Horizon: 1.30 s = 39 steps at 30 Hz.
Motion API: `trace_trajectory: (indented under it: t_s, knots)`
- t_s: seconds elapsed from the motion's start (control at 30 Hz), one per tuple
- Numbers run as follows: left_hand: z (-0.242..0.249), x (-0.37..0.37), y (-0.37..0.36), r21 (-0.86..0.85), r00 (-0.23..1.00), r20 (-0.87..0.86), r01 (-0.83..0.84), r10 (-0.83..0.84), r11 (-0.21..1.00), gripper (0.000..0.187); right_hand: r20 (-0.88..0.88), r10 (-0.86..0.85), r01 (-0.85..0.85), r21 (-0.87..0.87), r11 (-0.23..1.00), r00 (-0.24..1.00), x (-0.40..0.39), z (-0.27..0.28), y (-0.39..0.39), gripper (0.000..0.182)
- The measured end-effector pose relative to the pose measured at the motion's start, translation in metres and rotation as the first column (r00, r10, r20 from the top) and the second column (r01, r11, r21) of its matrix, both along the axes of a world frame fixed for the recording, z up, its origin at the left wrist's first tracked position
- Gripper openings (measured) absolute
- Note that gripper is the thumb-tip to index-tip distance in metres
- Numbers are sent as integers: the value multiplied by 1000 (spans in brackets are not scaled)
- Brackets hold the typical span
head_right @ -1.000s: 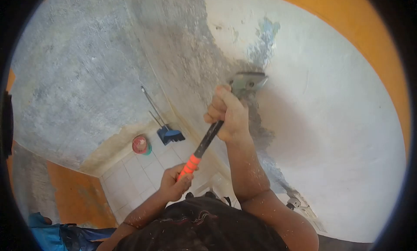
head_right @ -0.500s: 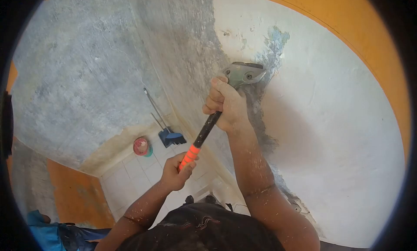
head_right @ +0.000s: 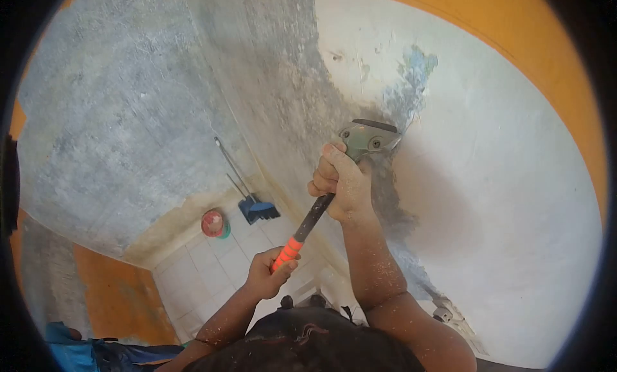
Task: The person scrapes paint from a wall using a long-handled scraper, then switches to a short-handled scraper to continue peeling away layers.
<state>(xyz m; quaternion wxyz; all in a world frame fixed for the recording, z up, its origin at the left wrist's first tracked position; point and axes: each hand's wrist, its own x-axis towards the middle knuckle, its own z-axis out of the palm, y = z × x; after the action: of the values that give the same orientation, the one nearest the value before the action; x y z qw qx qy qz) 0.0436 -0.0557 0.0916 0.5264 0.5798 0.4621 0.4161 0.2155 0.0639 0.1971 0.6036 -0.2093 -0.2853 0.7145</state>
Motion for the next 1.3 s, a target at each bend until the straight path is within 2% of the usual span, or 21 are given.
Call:
trace_trajectory:
  t_s: [0.07,0.13,0.27,0.3,0.33,0.37,0.43,0.47,0.5,0.6,0.63,0.73,0.8,0.83,0.93,1.0,1.07,1.1,1.13,1.2,1.3]
  knots:
    - [0,-3,19,108,1000,-23,-3,6,994,21,12,-2,2,-3,1000,1000,-5,5,13,18]
    - [17,-16,28,-16,1000,13,13,-13,1000,20,-6,-1,2,77,997,1000,-13,19,21,19]
    - [-2,-8,13,57,999,-37,10,-8,998,19,-46,-47,48,28,998,998,-8,-3,6,20]
    - [-7,-5,9,28,1000,-27,12,-11,1000,18,9,-78,78,-29,997,997,-8,-5,2,20]
    - [-9,-3,12,3,1000,-14,11,-11,1000,17,11,-79,79,-10,997,997,-9,0,10,20]
    - [-11,-3,20,74,1000,-16,12,-11,997,17,18,-29,29,12,1000,999,-9,6,18,20]
    - [3,-14,34,18,1000,15,21,-21,1000,17,47,28,-32,88,996,999,-14,21,28,19]
    - [10,-18,41,-11,999,35,28,-28,1000,18,44,24,-28,88,996,999,-14,20,28,19]
    - [13,-21,41,17,999,-34,3,-3,1000,18,-5,18,-17,83,996,1000,-16,19,28,19]
    - [-4,-12,24,68,999,-52,2,2,998,17,-55,2,1,52,999,998,-13,-1,18,19]
    - [-15,-8,16,-61,1000,-16,-20,19,998,18,-12,3,-3,12,1000,1000,-11,-7,15,18]
    - [-10,-7,31,35,1000,-24,-5,6,999,18,22,26,-25,-67,997,999,-15,3,29,17]
    - [7,-17,37,-50,1000,-6,-11,11,999,18,10,27,-27,48,998,1000,-24,23,39,19]
    - [15,-24,42,-112,1000,3,-16,17,994,19,-18,33,-32,50,998,999,-26,22,38,21]
    - [-1,-19,28,-39,998,-67,-23,20,999,20,-71,20,-18,42,999,997,-21,4,26,21]
    - [-2,-15,19,-65,994,-106,-17,10,998,19,-34,-6,6,10,1000,999,-19,2,25,20]
    - [-2,-23,35,65,996,-86,6,0,998,17,-58,109,-105,58,993,992,-17,4,32,20]
    - [15,-28,44,34,997,-80,-22,25,999,16,-26,75,-73,70,995,997,-23,16,37,20]
    - [27,-39,49,6,987,-150,-55,55,998,15,-33,74,-72,68,995,997,-27,19,35,20]
    - [37,-48,48,-23,989,-133,-61,57,998,17,-65,29,-23,105,994,997,-35,23,35,20]
    - [6,-29,32,51,991,-121,-56,62,997,19,-89,41,-36,56,998,995,-25,-4,23,20]
